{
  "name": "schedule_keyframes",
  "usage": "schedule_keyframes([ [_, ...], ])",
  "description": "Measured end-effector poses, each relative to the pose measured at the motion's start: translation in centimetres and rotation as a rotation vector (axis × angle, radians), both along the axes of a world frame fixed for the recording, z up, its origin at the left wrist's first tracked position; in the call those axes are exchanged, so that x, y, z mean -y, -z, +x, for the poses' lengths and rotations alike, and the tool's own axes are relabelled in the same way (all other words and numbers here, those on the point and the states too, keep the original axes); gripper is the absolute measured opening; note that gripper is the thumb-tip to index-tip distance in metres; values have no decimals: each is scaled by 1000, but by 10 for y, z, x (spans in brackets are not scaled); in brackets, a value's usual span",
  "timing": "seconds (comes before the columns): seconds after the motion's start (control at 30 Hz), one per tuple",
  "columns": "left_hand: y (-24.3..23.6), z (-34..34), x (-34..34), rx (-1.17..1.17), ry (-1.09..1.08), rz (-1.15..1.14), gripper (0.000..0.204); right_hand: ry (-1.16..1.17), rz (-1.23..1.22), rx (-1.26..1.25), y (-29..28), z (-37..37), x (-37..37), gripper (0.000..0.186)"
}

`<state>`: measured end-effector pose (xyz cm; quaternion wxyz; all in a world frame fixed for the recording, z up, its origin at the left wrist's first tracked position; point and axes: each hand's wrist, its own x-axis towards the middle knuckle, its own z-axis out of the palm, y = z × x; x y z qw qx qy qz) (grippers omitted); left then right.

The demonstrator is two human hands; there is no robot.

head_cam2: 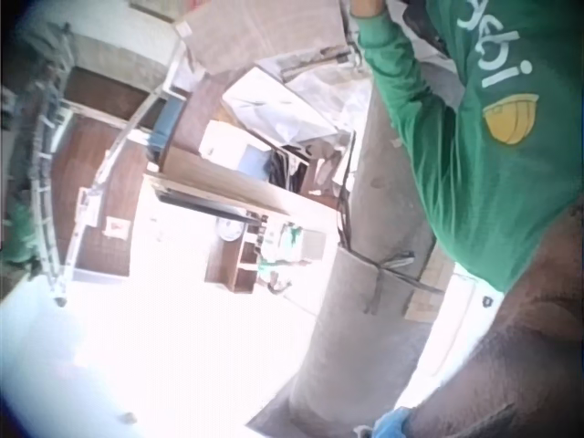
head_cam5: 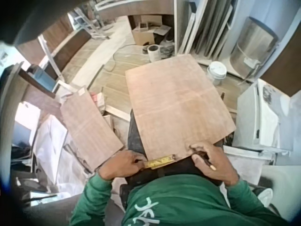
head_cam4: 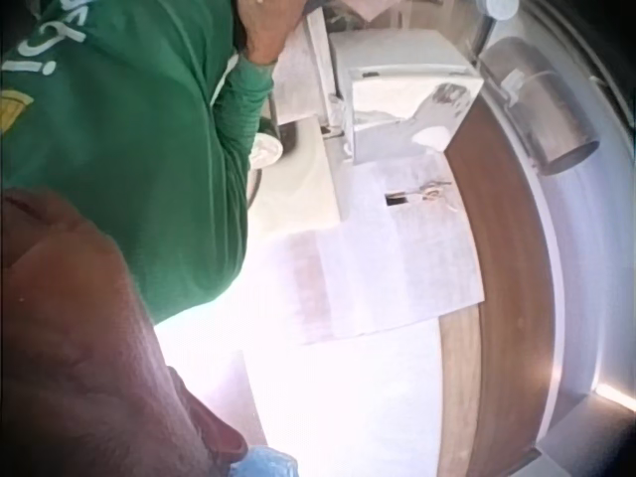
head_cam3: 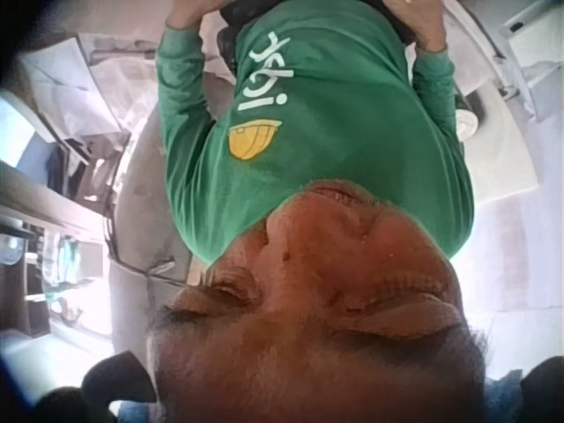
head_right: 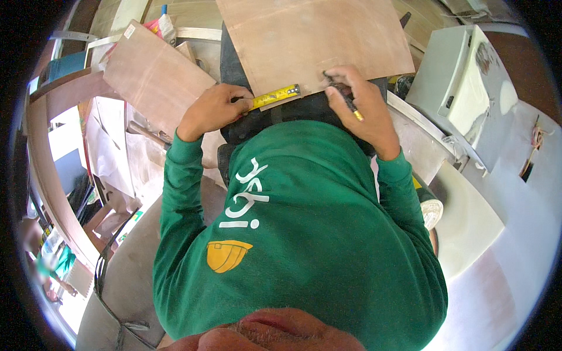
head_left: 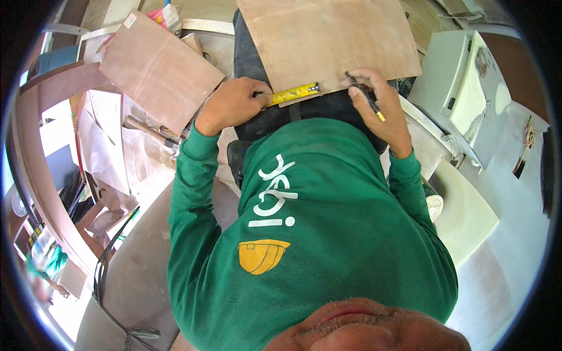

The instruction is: The person measures and marks a rectangular piece of wood using a tape measure and a pencil. They then use a hand saw to cut along the marked line.

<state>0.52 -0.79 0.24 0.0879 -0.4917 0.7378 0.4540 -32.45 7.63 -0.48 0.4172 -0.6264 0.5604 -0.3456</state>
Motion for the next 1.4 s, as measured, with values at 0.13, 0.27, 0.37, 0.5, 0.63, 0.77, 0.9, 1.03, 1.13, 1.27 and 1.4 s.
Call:
schedule_keyframes([
  [0.13,0,1,-1,-5,22,-18,31,-134,-61,-41,0,7,-4,28],
  [0.27,-5,-2,2,17,23,36,30,-162,-133,-72,8,15,-10,26],
  [0.37,-6,-3,3,32,17,63,30,-160,-127,-68,10,15,-11,26],
  [0.5,-9,-5,3,39,22,61,30,-180,-119,-44,13,13,-10,24],
  [0.63,-11,-4,2,64,58,17,32,-202,-146,-39,17,13,-7,24],
  [0.77,-5,-1,-1,28,62,-46,33,-215,-158,-65,12,14,-5,24],
  [0.9,-12,-6,2,42,20,22,33,-211,-186,-96,12,19,-5,24],
  [1.03,0,0,-3,-15,14,-4,33,-231,-208,-124,14,20,-4,24],
  [1.13,3,1,-5,-23,8,-25,33,-235,-204,-135,12,22,-3,23],
  [1.27,4,3,-5,-40,32,-45,33,-227,-204,-158,13,23,-4,25],
  [1.4,4,3,-6,-29,27,-56,33,-201,-220,-186,15,26,-5,26],
])
